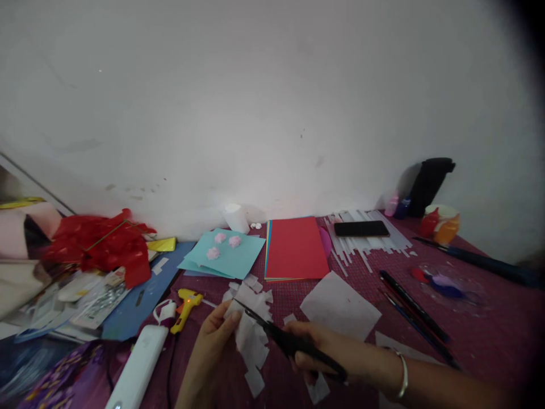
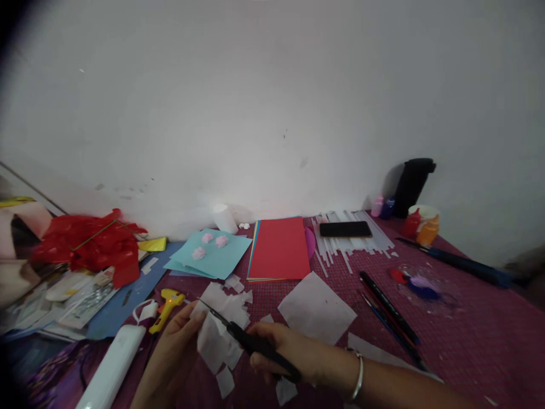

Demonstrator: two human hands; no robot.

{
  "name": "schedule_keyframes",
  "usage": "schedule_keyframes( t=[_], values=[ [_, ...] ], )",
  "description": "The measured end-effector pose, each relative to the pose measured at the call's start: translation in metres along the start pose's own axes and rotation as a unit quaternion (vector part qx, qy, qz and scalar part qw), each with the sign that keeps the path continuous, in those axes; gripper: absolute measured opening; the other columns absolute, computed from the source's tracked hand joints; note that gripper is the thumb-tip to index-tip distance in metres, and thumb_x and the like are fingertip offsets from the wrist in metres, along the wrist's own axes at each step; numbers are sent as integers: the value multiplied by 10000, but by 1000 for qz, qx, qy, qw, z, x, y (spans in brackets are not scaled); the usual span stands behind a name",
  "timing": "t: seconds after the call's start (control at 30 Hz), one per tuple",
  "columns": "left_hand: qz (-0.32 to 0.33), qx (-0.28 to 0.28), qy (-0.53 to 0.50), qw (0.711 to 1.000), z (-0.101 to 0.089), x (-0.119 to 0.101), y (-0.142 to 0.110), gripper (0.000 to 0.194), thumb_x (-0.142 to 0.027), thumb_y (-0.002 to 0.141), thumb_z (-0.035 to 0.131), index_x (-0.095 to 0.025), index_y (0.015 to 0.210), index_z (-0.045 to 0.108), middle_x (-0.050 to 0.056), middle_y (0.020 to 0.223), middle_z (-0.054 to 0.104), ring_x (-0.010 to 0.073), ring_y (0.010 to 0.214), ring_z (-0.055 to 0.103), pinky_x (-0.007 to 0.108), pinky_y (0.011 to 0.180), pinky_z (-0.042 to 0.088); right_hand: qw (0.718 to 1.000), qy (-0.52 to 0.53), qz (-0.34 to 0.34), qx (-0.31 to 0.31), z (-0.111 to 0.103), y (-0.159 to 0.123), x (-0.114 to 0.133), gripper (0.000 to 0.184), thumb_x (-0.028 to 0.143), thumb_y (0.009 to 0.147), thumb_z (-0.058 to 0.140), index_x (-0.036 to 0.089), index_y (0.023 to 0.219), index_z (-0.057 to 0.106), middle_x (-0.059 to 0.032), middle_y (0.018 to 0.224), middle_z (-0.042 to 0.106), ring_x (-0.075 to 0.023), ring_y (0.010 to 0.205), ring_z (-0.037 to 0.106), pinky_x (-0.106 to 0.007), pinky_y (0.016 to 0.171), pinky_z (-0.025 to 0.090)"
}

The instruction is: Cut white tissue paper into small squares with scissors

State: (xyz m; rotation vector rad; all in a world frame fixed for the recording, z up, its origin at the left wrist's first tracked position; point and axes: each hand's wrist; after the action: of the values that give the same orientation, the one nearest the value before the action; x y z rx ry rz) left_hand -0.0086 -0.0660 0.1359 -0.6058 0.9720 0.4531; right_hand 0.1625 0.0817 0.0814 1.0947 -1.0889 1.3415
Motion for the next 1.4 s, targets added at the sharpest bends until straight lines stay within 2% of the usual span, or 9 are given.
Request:
schedule_keyframes(
  t=[0.23,0.43,0.67,0.8,0.93,1.03,1.13,1.23,1.4],
  values=[
    [3,27,7,1000,1,0,0,329,-249,602,821,-170,900,709,26,710,733,137,564,633,231,548,496,999,-10,8,-32,7,3,-4,397,423,790,649,138,1031,514,49,675,501,-39,501,468,-132,433,360],
    [2,30,1,1000,7,0,-1,356,-263,579,834,-176,896,697,18,685,723,130,533,616,217,508,468,999,-5,-6,-46,18,-2,9,414,496,835,578,127,1006,499,60,635,475,-29,476,425,-129,415,325],
    [9,44,23,999,3,2,2,301,-296,614,813,-180,860,682,-20,599,667,94,437,530,204,456,419,998,17,-9,-56,22,0,7,512,604,754,619,147,937,482,74,610,455,-18,423,393,-129,374,305],
    [-3,39,12,999,2,6,1,318,-280,599,818,-183,869,682,5,695,699,131,552,607,228,532,468,999,-1,15,-51,23,-4,7,556,661,754,582,158,960,464,66,635,461,-28,429,411,-143,380,309],
    [-32,35,29,998,-12,18,-5,388,-283,579,828,-184,922,676,10,715,691,142,576,616,236,544,470,1000,2,1,23,19,-22,10,607,684,788,520,125,1026,501,-9,761,521,-76,615,504,-180,515,361],
    [-38,22,68,997,-32,25,-11,302,-315,592,820,-163,803,666,-5,637,650,115,519,567,206,496,422,999,38,-3,35,15,-42,10,636,667,808,513,124,1138,497,-31,843,518,-85,659,511,-209,578,389],
    [1,7,129,992,-47,24,-13,268,-344,608,807,-152,650,624,-33,543,580,86,487,506,180,478,385,999,45,12,9,15,-60,9,617,619,815,551,139,1198,493,-29,852,520,-87,657,503,-220,595,398],
    [68,-38,181,980,-47,19,-10,262,-350,614,801,-151,661,639,-31,572,601,91,524,519,177,507,408,998,66,23,8,24,-67,3,605,619,811,557,140,1180,520,-32,837,532,-88,645,513,-217,585,398],
    [131,-117,43,984,-36,20,-1,213,-344,647,774,-210,751,648,-31,710,680,139,634,609,241,617,509,995,95,23,9,35,-54,-5,652,671,755,583,132,1118,537,-26,810,541,-88,619,528,-207,554,399]
  ],
)
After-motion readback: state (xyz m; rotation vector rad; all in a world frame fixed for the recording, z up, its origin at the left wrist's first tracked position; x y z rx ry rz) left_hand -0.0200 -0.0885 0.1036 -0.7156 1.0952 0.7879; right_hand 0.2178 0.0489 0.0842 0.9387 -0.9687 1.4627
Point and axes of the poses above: each hand's wrist, its own y-axis towards the middle knuckle, its own z-axis out of the palm, x = y × z
